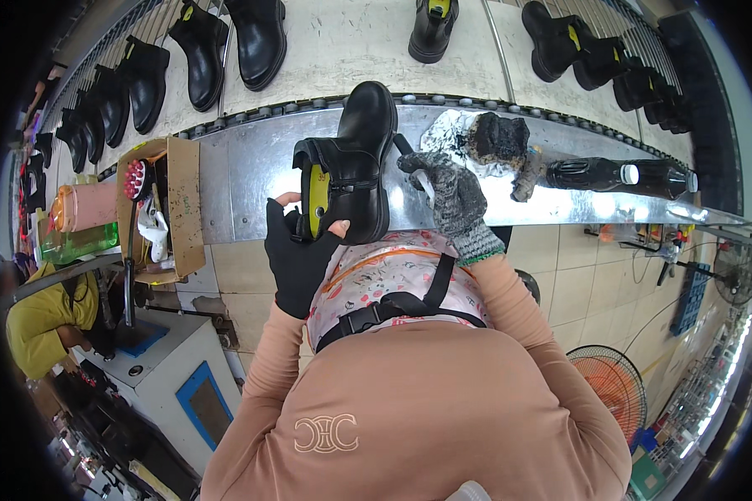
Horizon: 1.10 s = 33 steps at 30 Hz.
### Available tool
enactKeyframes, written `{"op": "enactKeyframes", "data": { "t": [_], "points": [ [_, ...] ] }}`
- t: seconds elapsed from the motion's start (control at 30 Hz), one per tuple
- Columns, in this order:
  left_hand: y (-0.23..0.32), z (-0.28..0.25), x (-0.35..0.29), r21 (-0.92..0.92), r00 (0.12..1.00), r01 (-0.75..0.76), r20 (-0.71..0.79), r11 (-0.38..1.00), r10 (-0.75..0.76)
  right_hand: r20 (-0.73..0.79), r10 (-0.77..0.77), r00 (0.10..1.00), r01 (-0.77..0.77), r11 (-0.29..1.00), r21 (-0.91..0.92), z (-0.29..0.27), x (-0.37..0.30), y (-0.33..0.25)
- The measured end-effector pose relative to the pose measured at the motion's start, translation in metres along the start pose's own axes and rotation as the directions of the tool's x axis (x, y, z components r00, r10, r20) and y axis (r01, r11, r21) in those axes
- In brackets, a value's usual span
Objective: The person takes boots one at a time from a conveyor belt, applies a liquid coating along their soles and seams using a handheld applicator, and places them back onto the conveyor belt.
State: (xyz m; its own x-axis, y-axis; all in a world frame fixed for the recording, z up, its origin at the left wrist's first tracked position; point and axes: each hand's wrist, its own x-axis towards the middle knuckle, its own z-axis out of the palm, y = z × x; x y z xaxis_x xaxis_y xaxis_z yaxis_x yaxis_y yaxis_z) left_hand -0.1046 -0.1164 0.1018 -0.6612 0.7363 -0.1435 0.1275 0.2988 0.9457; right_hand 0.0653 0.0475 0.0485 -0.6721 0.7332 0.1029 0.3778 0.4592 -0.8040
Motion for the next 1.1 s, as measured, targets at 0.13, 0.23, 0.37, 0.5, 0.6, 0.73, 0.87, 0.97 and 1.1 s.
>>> {"op": "enactKeyframes", "data": {
  "t": [0.13, 0.23, 0.37, 0.5, 0.6, 0.73, 0.87, 0.97, 1.1],
  "points": [
    [-0.011, 0.004, -0.005, -0.09, 1.0, 0.009, 0.004, 0.996, -0.008, -0.016, 0.002, 1.0, 0.0, 0.993, 0.115, 0.005, -0.01, -0.004],
    [-0.015, 0.004, -0.009, -0.195, 0.997, 0.076, 0.015, 0.978, -0.075, -0.013, -0.01, 1.0, 0.012, 0.987, 0.158, 0.006, -0.013, -0.017],
    [-0.025, -0.001, -0.015, -0.316, 0.978, 0.205, 0.032, 0.927, -0.205, -0.029, -0.09, 0.996, 0.092, 0.99, 0.103, 0.003, -0.018, -0.027],
    [-0.024, -0.006, -0.016, -0.48, 0.927, 0.364, 0.105, 0.798, -0.359, 0.088, -0.095, 0.992, 0.083, 0.988, 0.129, -0.001, -0.018, -0.029],
    [-0.021, -0.008, -0.016, -0.493, 0.89, 0.452, 0.191, 0.744, -0.415, 0.175, 0.036, 0.984, -0.059, 0.99, 0.131, -0.001, -0.024, -0.018],
    [-0.024, -0.004, -0.02, -0.537, 0.872, 0.486, 0.239, 0.69, -0.428, 0.266, 0.083, 0.96, -0.184, 0.906, 0.382, -0.014, -0.023, -0.013],
    [-0.035, -0.007, -0.018, -0.449, 0.877, 0.477, 0.3, 0.755, -0.376, 0.216, 0.02, 0.976, -0.073, 0.968, 0.241, -0.024, -0.024, -0.014],
    [-0.04, -0.007, -0.016, -0.407, 0.871, 0.484, 0.312, 0.774, -0.38, 0.265, 0.019, 0.964, -0.053, 0.991, 0.119, -0.033, -0.022, -0.019],
    [-0.034, -0.003, -0.015, -0.351, 0.886, 0.444, 0.31, 0.825, -0.345, 0.358, 0.042, 0.933, -0.045, 0.999, 0.0, -0.046, -0.025, -0.018]
  ]
}}
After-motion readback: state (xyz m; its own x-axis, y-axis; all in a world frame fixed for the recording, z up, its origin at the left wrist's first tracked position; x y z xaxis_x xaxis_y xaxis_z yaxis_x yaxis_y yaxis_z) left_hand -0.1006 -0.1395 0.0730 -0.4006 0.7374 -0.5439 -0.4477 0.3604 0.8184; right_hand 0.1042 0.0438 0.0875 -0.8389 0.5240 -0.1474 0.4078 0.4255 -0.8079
